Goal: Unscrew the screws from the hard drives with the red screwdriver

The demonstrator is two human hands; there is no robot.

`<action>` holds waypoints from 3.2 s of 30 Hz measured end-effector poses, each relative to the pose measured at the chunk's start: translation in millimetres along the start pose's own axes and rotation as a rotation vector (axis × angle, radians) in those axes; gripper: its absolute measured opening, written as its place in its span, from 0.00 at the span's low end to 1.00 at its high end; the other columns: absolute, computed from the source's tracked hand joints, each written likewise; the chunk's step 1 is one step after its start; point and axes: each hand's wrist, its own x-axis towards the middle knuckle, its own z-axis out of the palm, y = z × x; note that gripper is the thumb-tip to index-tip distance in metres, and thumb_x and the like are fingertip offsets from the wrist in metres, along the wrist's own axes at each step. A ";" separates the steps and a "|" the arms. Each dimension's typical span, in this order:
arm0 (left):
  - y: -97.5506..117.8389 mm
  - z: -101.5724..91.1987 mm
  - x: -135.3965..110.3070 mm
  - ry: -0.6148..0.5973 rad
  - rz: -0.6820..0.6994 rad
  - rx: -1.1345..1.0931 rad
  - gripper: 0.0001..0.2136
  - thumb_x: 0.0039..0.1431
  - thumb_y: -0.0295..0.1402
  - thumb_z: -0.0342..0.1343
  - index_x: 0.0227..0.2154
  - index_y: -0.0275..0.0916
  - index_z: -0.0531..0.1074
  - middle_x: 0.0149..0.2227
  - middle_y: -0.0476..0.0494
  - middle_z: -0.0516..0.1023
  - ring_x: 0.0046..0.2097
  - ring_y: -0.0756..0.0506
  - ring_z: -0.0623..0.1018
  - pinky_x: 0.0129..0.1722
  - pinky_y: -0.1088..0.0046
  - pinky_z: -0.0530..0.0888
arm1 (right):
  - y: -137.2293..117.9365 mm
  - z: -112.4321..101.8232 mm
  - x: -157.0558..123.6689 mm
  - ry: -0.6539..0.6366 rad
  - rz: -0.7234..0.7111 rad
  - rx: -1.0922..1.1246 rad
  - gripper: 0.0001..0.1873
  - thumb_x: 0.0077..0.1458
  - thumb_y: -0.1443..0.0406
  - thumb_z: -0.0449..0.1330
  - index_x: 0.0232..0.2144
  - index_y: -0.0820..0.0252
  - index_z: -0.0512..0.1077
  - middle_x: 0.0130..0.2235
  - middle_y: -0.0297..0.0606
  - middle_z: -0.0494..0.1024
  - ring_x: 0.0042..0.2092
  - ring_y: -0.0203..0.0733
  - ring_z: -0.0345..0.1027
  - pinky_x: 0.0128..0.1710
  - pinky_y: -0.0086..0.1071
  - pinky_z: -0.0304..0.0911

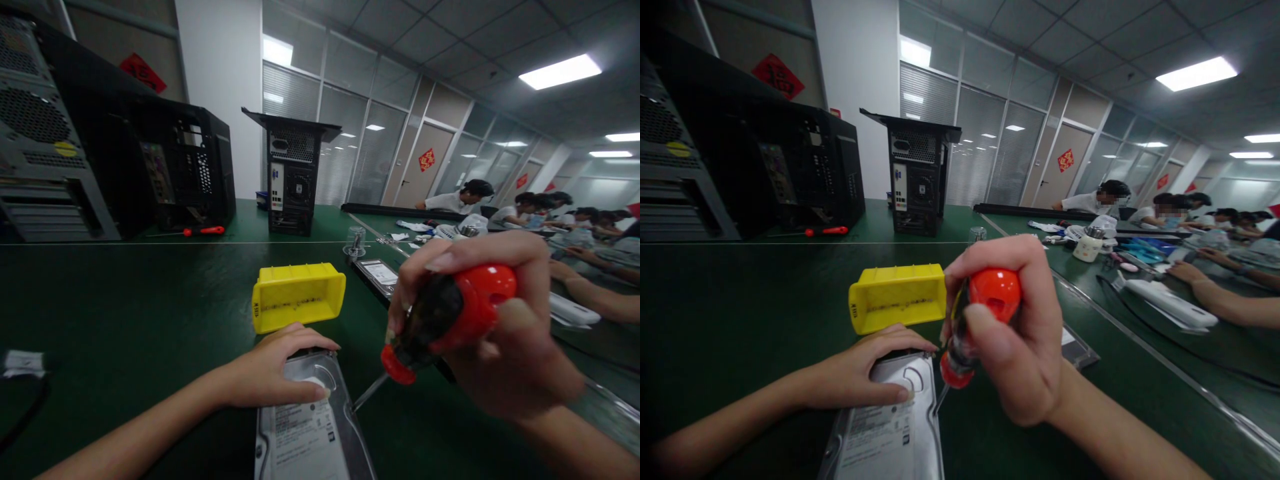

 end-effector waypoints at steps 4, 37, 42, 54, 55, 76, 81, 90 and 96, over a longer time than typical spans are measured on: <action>1.2 -0.9 0.9 -0.011 -0.005 -0.006 0.25 0.52 0.47 0.59 0.53 0.50 0.65 0.53 0.47 0.68 0.54 0.40 0.67 0.56 0.59 0.64 | 0.6 -5.1 -2.1 -0.024 0.156 0.156 0.07 0.60 0.59 0.51 0.40 0.47 0.66 0.37 0.35 0.68 0.28 0.42 0.68 0.21 0.38 0.70; 29.2 5.6 8.7 -0.137 0.158 0.173 0.28 0.37 0.41 0.70 0.45 0.51 0.69 0.49 0.54 0.68 0.53 0.42 0.64 0.53 0.64 0.64 | 15.5 -11.9 2.2 0.015 0.289 0.624 0.08 0.55 0.68 0.58 0.38 0.56 0.64 0.34 0.33 0.67 0.33 0.32 0.64 0.30 0.26 0.65; 29.1 6.4 9.0 -0.142 0.148 0.186 0.28 0.38 0.43 0.69 0.45 0.51 0.70 0.50 0.52 0.68 0.52 0.42 0.65 0.52 0.64 0.64 | 18.2 -12.1 2.0 0.020 0.295 0.628 0.10 0.59 0.63 0.54 0.44 0.51 0.62 0.34 0.33 0.65 0.32 0.34 0.61 0.28 0.26 0.63; 29.7 5.7 9.3 -0.146 0.161 0.185 0.26 0.38 0.44 0.69 0.44 0.50 0.70 0.50 0.51 0.68 0.52 0.41 0.65 0.52 0.63 0.64 | 25.8 -11.5 4.0 -0.016 0.358 0.712 0.10 0.59 0.60 0.55 0.43 0.53 0.64 0.36 0.33 0.68 0.33 0.32 0.65 0.32 0.27 0.66; 29.7 5.6 9.2 -0.147 0.160 0.182 0.26 0.38 0.44 0.69 0.44 0.50 0.70 0.49 0.51 0.68 0.52 0.41 0.65 0.52 0.63 0.64 | 25.7 -11.2 4.2 0.003 0.358 0.703 0.08 0.58 0.61 0.56 0.41 0.54 0.64 0.35 0.32 0.68 0.32 0.32 0.66 0.31 0.26 0.67; 31.3 5.6 7.2 -0.146 0.153 0.182 0.26 0.39 0.43 0.68 0.44 0.50 0.70 0.49 0.50 0.68 0.53 0.40 0.64 0.52 0.61 0.64 | 9.0 -10.6 -0.9 -0.041 0.372 0.663 0.12 0.60 0.56 0.52 0.41 0.54 0.69 0.35 0.32 0.67 0.32 0.32 0.64 0.31 0.27 0.67; 29.8 6.3 7.6 -0.139 0.166 0.184 0.26 0.39 0.44 0.68 0.44 0.50 0.70 0.49 0.50 0.68 0.53 0.40 0.64 0.53 0.61 0.64 | 8.8 -10.4 1.7 0.029 0.392 0.664 0.05 0.52 0.65 0.62 0.32 0.57 0.68 0.38 0.32 0.70 0.30 0.30 0.66 0.25 0.22 0.65; 31.1 5.9 7.7 -0.134 0.156 0.207 0.27 0.38 0.44 0.69 0.45 0.50 0.70 0.50 0.51 0.69 0.53 0.40 0.64 0.54 0.62 0.63 | 11.7 -9.5 2.2 -0.014 0.357 0.671 0.07 0.55 0.63 0.58 0.33 0.56 0.62 0.29 0.30 0.69 0.24 0.29 0.62 0.22 0.22 0.60; 32.0 4.8 7.7 -0.137 0.151 0.234 0.27 0.38 0.46 0.68 0.45 0.51 0.70 0.53 0.52 0.67 0.54 0.38 0.62 0.54 0.60 0.63 | 11.5 -10.9 3.9 -0.015 0.367 0.681 0.08 0.54 0.63 0.59 0.33 0.56 0.62 0.27 0.30 0.68 0.22 0.29 0.62 0.20 0.22 0.59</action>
